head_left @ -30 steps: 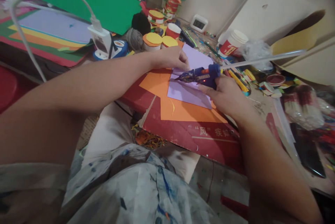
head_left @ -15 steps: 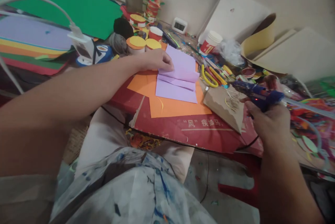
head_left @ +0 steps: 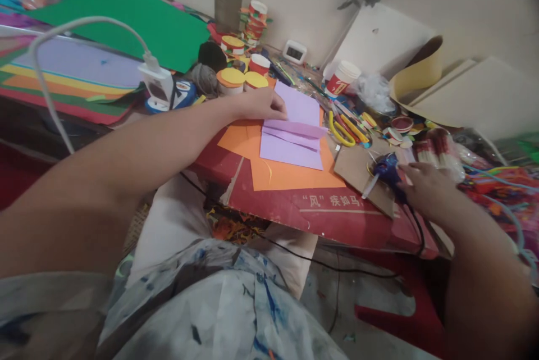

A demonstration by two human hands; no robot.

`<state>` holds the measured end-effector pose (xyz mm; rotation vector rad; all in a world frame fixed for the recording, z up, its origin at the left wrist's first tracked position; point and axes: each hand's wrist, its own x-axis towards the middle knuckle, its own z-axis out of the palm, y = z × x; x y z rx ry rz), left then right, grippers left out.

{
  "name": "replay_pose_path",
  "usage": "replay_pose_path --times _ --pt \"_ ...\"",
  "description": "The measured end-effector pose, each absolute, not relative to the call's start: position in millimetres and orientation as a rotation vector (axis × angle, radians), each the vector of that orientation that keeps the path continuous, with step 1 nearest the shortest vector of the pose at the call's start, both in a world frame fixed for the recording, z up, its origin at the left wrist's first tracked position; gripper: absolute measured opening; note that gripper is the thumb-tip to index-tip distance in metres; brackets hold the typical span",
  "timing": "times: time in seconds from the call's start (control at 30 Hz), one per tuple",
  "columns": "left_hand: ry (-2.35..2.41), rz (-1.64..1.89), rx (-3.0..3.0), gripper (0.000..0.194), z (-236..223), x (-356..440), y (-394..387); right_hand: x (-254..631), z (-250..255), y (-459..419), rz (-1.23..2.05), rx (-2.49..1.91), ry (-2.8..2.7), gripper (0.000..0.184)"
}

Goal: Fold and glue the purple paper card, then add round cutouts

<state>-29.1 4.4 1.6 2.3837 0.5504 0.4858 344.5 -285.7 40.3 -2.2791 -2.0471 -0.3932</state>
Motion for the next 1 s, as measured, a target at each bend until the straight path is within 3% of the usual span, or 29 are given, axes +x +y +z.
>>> replay_pose_path --times 0.17,0.33,0.5,0.7,1.0 --pt "0.529 0.419 2.355 0.037 -3 -25 7 257 79 -241 -0.238 -1.983 -1.853 0.038" --pt "0.498 0.37 2.409 0.041 2 -28 3 188 63 -175 0.09 -1.671 -1.944 0.036" --pt "0.458 0.383 2.45 0.037 7 -29 -4 186 39 -165 0.281 -1.697 -2.104 0.039" --pt "0.469 0.446 2.52 0.031 0 -23 -8 195 23 -190 0.286 -1.59 -2.318 0.048" --pt "0.456 0.325 2.533 0.047 0 -26 -9 202 13 -218 0.216 -1.626 -2.555 0.066"
